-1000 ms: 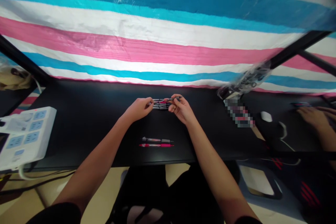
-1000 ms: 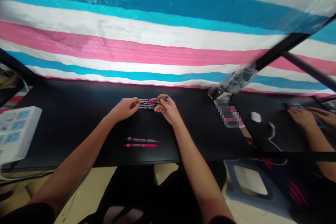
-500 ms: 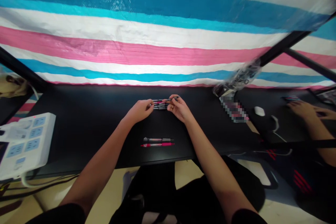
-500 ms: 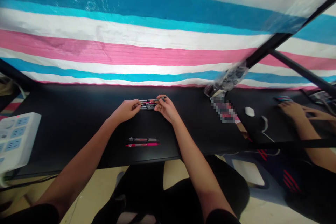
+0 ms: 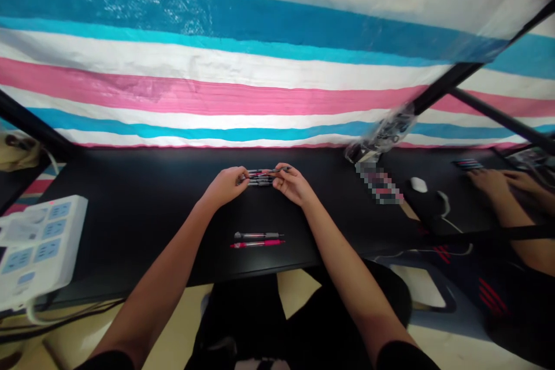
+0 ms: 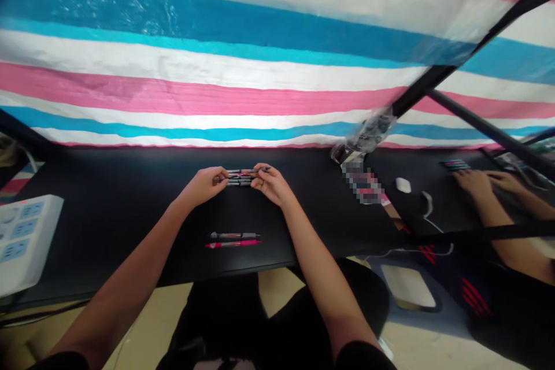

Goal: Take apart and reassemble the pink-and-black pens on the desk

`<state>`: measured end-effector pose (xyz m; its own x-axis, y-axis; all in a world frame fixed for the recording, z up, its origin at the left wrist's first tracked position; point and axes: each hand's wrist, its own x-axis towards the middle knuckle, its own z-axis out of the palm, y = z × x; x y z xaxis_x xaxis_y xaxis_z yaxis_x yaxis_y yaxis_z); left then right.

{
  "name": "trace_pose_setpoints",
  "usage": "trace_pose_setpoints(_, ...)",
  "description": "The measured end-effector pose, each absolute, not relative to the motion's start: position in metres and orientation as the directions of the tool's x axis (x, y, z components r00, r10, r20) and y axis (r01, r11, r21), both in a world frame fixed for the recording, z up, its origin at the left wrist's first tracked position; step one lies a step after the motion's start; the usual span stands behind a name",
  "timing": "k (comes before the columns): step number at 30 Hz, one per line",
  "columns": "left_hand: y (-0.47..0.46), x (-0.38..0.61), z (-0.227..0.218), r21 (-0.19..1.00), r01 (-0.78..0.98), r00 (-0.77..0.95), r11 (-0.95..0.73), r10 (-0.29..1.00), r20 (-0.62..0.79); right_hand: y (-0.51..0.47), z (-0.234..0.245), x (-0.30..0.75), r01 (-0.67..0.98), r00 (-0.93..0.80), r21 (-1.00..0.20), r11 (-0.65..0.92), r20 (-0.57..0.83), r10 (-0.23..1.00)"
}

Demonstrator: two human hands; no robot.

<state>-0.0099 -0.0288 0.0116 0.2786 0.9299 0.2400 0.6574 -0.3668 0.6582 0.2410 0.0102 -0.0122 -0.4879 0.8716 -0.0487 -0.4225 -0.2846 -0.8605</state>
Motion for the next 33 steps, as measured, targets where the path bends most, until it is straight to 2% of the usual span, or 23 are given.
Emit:
trace_pose_setpoints(8,-0.029,-0.011,0.015,0.629,0.688,0.262,-0.361,0.932,0.249,0.011,-0.013,0.237,-0.491,-0.472,-0.827,-0.275,-0.013,0.882)
trace_pose_setpoints(19,-0.033,-0.014,0.016,0.658,0.692,0.237,-0.297,0.954,0.181,0.007,-0.011,0.229,-0.516,-0.45,-0.815,-0.263,-0.004,0.893)
trace_pose_setpoints(27,-0.032,-0.017,0.017,0.683,0.685,0.21,-0.253,0.966,0.148,0.004,-0.003,0.224,-0.483,-0.452,-0.837,-0.258,-0.014,0.892)
trace_pose_setpoints(33,-0.032,-0.016,0.017,0.681,0.688,0.226,-0.252,0.966,0.129,0.005,-0.007,0.223,-0.532,-0.372,-0.816,-0.225,-0.014,0.928)
